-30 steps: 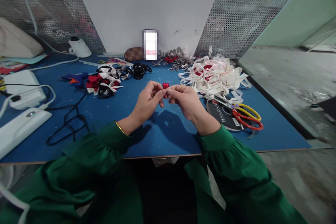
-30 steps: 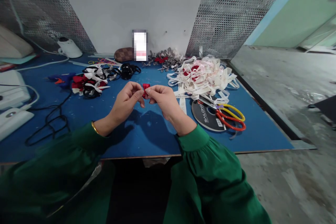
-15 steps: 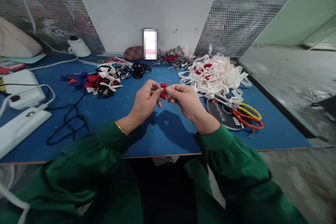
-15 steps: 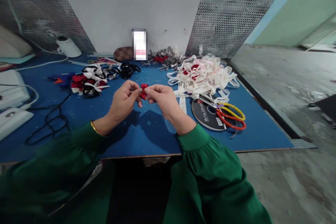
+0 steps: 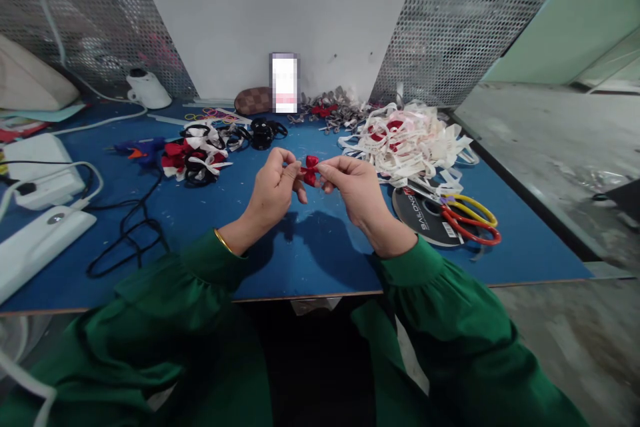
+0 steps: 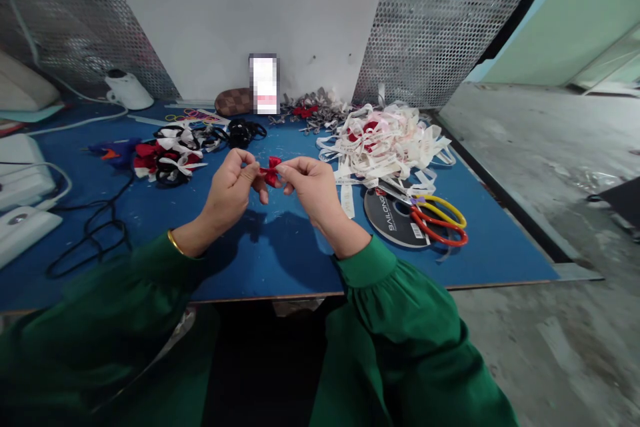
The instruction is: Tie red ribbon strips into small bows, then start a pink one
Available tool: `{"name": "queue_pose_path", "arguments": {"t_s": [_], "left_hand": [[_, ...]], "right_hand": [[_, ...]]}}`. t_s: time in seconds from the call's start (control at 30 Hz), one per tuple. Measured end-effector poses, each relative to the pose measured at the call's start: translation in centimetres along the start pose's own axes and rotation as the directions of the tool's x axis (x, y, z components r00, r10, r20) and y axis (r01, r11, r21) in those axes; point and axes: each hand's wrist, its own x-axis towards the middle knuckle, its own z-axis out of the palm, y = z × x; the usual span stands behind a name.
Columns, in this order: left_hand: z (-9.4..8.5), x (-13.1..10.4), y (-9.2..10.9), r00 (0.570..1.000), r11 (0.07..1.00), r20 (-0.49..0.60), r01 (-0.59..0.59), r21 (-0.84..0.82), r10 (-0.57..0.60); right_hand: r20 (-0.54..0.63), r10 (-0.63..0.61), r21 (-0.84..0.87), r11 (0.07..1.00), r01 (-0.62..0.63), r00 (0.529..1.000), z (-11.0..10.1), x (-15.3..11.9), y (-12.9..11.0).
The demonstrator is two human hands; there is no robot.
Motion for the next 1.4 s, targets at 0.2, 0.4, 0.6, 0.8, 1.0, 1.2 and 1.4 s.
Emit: {"name": "queue_pose_path", "arguments": {"t_s": [0.2, 0.4, 0.6, 0.8, 1.0, 1.2, 1.4], "left_hand": [[0.02, 0.49, -0.33, 0.996, 0.976, -0.009, 0.084, -0.203, -0.088], [0.08, 0.66, -0.54, 0.987, 0.947, -0.028, 0.143, -0.287, -0.157], [0.32, 0.27, -0.09, 0.99, 0.958, 0.05, 0.14, -0.25, -0.131], [0.49, -0.04, 0.32, 0.99, 0.968, 0.031, 0.143, -0.205, -0.14], [0.44, -0.04, -0.12, 0.988, 0.974, -0.049, 0.136, -0.183, -0.147], [0.27, 0.03, 0.03, 0.985, 0.989, -0.104, 0.13, -0.076, -0.138], [0.12, 0.02, -0.05, 0.989, 0.991, -0.102, 0.117, 0.059, -0.11]], "right_hand": [[-0.086, -0.033, -0.027, 0.999, 0.031, 0.996, -0.14, 0.33, 0.37], [0.007, -0.029, -0.111, 0.993, 0.029, 1.0, 0.01, 0.08, 0.31], [0.035, -0.162, -0.278, 0.946, 0.165, 0.986, -0.12, -0.04, 0.58], [0.01, -0.223, -0.423, 0.882, 0.207, 0.975, -0.22, -0.14, 0.47], [0.058, -0.247, -0.473, 0.846, 0.245, 0.967, -0.25, -0.23, 0.48], [0.207, -0.337, -0.648, 0.656, 0.387, 0.918, -0.79, -0.01, 0.55], [0.276, -0.409, -0.704, 0.53, 0.473, 0.87, -0.91, -0.31, -0.16]]}}
